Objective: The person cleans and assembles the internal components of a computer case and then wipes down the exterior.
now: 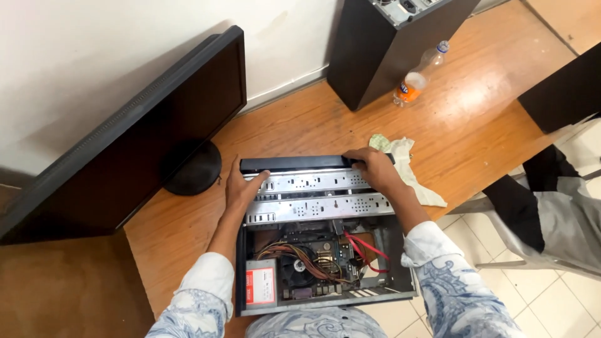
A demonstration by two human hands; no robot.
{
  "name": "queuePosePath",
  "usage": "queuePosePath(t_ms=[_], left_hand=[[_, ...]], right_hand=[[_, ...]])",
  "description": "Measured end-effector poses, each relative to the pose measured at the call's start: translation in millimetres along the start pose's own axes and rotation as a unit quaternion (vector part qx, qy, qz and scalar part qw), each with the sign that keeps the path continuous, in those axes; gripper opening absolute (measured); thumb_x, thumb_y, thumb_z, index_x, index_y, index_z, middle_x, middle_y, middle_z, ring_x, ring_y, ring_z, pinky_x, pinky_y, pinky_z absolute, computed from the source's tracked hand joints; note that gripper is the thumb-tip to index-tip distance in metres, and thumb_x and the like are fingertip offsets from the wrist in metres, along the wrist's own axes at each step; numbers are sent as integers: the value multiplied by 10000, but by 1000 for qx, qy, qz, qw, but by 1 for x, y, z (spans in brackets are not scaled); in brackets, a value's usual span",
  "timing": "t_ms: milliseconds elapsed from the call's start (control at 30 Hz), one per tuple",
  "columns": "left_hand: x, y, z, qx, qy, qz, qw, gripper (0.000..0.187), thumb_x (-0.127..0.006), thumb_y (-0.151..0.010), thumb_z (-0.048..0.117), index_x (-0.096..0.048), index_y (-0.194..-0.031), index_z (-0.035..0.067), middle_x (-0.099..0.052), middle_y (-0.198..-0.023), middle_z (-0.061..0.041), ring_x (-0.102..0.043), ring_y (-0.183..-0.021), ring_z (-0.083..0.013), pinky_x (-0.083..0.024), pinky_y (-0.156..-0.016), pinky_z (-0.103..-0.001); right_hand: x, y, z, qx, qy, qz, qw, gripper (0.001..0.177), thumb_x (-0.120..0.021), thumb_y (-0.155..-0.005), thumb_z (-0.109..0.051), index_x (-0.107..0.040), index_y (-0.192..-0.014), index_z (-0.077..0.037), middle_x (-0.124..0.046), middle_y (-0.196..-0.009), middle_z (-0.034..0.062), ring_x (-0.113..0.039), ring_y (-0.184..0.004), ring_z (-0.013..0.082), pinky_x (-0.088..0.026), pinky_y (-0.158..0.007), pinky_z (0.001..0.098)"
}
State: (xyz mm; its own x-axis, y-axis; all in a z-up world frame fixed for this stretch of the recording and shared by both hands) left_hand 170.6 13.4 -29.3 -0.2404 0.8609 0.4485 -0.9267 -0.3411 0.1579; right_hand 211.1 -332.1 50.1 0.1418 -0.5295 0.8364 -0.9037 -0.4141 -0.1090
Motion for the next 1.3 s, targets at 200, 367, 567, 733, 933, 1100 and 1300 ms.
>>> queuePosePath(t_ms=[200, 367, 567, 733, 933, 1100, 1300], left_hand=[[6, 21, 3, -52, 75, 73, 993, 652, -807, -808, 246, -592, -1389, 44, -720, -1236, -189, -699, -1147, -298, -519, -1005, -379], [3, 16, -10, -92, 33, 112, 989, 522, -779, -868, 218, -628, -1344, 64, -708, -1243, -202, -678, -1153, -334, -506, -999, -408], [1, 16, -10, -77, 9, 111, 991, 523, -776, -874, 250, -623, -1343, 75, -707, -1246, -203, -668, -1170, -347, -494, -1012, -421], [-2, 8, -19, -119, 46, 118, 985, 565, -778, -892, 252, -568, -1366, 25, -671, -1301, -233, -646, -1220, -357, -483, -1036, -429], [2, 11, -4, -80, 18, 89, 993, 586, -768, -842, 274, -573, -1334, 23, -658, -1289, -214, -608, -1217, -352, -447, -1028, -433], [5, 16, 4, -30, 18, 102, 994, 501, -771, -905, 341, -617, -1298, 72, -686, -1260, -163, -630, -1201, -318, -447, -1039, -420], [11, 19, 14, 33, 61, 137, 988, 367, -747, -917, 263, -722, -1223, 63, -770, -1106, -148, -737, -1048, -254, -526, -924, -349]], right_hand=[[6, 9, -12, -5, -36, 35, 999, 378, -719, -788, 15, -746, -1159, -56, -741, -1138, 147, -679, -1069, 356, -535, -923, 409], [6, 4, -4, -20, -61, 44, 997, 380, -754, -778, -19, -756, -1154, -70, -755, -1160, 124, -714, -1068, 326, -548, -939, 384], [1, 2, 13, -58, -64, -26, 996, 363, -785, -806, -70, -757, -1167, -94, -755, -1192, 80, -723, -1105, 294, -552, -951, 371], [-2, 5, 13, -14, -68, -11, 998, 352, -768, -823, -59, -750, -1175, -70, -737, -1265, 84, -583, -1329, 307, -492, -1039, 399], [4, 20, 6, -26, -50, 32, 998, 382, -725, -826, -21, -727, -1207, -59, -689, -1344, 103, -503, -1414, 342, -439, -1119, 423], [12, 23, 5, -52, -51, 79, 994, 433, -714, -848, -89, -669, -1277, -41, -652, -1348, 188, -570, -1299, 373, -464, -1095, 417], [-17, 31, 100, -277, 21, 178, 944, 508, -738, -1008, -375, -638, -1348, -11, -693, -1153, 322, -662, -1099, 456, -520, -946, 482]])
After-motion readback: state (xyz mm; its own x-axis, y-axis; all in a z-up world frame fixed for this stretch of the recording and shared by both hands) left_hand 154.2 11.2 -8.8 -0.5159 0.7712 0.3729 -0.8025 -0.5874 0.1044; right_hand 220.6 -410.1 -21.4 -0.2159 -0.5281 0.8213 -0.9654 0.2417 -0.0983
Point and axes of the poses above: each hand's wrist, its own y-axis away from the middle knuckle, its own x-axis out of the back of the hand, z = x × y, the point moved 3 cm from there along -y, towards the middle knuckle
